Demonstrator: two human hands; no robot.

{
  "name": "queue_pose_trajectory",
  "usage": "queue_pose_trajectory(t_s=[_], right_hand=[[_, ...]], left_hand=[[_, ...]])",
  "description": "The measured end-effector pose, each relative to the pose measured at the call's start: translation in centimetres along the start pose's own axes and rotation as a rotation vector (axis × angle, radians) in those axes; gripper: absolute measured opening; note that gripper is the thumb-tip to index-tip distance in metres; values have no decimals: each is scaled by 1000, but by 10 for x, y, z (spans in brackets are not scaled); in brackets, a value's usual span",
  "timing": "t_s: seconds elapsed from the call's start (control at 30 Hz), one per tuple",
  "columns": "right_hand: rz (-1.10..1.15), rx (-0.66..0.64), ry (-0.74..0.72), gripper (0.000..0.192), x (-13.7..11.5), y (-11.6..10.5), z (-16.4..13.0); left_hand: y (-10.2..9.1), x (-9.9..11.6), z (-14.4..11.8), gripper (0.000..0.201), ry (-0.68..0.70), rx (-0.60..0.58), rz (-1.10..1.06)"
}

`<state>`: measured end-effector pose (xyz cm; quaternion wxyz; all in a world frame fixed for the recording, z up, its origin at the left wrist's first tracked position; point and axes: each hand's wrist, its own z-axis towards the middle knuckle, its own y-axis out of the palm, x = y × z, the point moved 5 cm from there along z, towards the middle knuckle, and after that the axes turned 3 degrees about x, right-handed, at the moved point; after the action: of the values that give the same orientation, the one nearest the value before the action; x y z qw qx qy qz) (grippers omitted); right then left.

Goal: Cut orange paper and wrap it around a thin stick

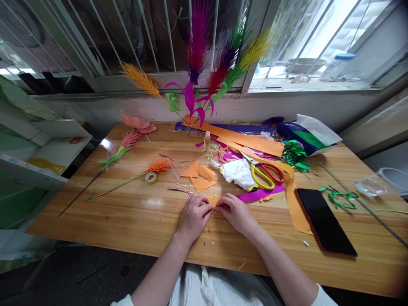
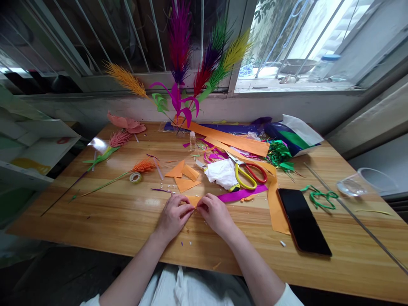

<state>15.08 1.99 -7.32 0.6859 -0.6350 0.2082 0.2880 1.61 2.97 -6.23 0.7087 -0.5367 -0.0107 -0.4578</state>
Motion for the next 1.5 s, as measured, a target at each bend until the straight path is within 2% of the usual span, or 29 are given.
queue_pose_trajectory(t_s=[0.13,0.4,0.7,0.87,1.0,1.17,1.3,1.5], right_hand=[[44,55,25,4,3,-2,-1],[22,86,-131,9,0,2,-10],[27,144,-106,11,2,5,-9],[36,138,-55,11,4,5,-8],[62,127,-13,11,5,5,-6],[61,101,34,10,6,4,-4],[48,87,23,8,4,1,-4],[2,133,-5,7,2,-1,-3]], left_hand=[[0,-1,0,12,-8,5,-12],[2,-2,1,12,-47,-8,-46],[4,-4,1,12,-58,6,-26],[0,4,-3,20,-15,20,70],[3,11,-7,27,59,-32,122],[9,11,-8,32,69,-63,167],[12,10,-9,35,65,-84,217],[16,10,-12,38,63,-117,263]])
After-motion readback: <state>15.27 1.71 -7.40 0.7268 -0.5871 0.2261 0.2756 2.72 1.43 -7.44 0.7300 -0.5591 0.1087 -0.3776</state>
